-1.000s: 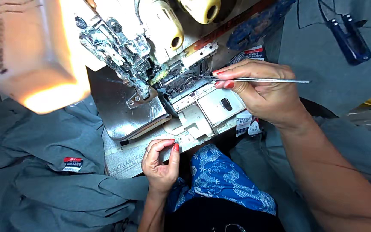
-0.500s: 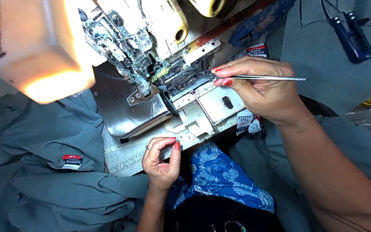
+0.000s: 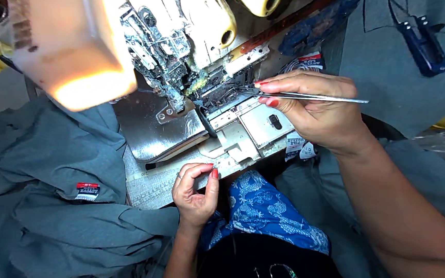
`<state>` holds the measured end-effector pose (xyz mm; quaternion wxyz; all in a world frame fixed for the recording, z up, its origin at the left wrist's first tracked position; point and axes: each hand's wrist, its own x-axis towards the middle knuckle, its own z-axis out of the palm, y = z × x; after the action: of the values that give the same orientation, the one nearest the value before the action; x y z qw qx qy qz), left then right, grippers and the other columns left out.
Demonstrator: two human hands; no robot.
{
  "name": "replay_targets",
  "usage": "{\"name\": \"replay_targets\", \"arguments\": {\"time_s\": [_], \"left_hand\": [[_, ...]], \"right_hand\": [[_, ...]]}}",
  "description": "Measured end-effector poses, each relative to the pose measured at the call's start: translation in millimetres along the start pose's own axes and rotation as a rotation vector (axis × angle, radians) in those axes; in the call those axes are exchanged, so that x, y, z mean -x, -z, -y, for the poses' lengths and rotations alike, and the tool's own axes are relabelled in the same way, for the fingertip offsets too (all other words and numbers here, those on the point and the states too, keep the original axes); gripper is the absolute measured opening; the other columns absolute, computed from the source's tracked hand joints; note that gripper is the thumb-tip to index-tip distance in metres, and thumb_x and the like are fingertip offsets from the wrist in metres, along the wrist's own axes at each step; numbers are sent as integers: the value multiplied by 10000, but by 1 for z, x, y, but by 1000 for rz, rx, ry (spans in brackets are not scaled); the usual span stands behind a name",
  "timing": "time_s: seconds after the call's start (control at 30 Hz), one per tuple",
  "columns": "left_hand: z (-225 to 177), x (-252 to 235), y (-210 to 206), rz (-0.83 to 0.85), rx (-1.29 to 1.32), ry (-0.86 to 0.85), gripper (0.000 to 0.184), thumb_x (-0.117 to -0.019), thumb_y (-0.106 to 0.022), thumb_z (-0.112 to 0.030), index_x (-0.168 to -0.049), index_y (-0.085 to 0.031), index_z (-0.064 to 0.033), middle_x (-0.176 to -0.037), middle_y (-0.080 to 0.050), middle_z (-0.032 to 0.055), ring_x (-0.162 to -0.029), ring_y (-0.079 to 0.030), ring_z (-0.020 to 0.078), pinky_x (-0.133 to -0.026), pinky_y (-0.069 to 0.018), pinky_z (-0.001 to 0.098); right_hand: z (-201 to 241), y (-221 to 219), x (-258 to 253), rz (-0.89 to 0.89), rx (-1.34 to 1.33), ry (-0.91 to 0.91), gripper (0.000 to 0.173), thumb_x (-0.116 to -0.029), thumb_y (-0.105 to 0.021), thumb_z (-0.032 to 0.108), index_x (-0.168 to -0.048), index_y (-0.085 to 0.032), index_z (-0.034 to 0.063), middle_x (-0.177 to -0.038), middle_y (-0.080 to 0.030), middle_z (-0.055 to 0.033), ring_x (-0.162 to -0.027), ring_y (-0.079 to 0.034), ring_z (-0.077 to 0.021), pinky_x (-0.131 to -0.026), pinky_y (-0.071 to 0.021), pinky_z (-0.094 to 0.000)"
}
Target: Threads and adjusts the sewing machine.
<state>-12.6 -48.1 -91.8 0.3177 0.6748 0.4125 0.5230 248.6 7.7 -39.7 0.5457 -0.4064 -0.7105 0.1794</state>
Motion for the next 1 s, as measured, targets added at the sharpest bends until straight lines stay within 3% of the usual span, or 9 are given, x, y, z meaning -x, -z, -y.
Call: {"name": "replay_targets", "arguments": {"time_s": [0.47, 0.83, 1.0], "left_hand": [[0, 0, 1, -1, -11, 1, 80, -927, -679, -111, -988, -713, -73, -966, -710, -60, -943, -674, -13, -855, -573, 168], [-1, 0, 1, -5, 33, 2, 98, -954, -675, -139, -1017, -721, -80, -983, -714, -66, -954, -676, -11, -860, -571, 167], [-7, -5, 0, -34, 30, -10, 107, -995, -673, -220, -967, -748, -149, -987, -698, -114, -955, -657, -43, -837, -555, 132]], "right_hand": [[0, -11, -1, 14, 87, 51, 164, -976, -652, 42, -1052, -748, -67, -1087, -745, -169, -1062, -708, -108, -976, -530, -202], [22, -7, 8, -54, -13, 42, 113, -970, -647, 3, -1014, -715, -76, -1086, -736, -122, -1080, -709, -124, -971, -575, -250], [36, -8, 19, -75, -51, 42, 94, -991, -638, 43, -993, -704, -24, -1066, -742, -71, -1078, -705, -104, -967, -579, -254]]}}
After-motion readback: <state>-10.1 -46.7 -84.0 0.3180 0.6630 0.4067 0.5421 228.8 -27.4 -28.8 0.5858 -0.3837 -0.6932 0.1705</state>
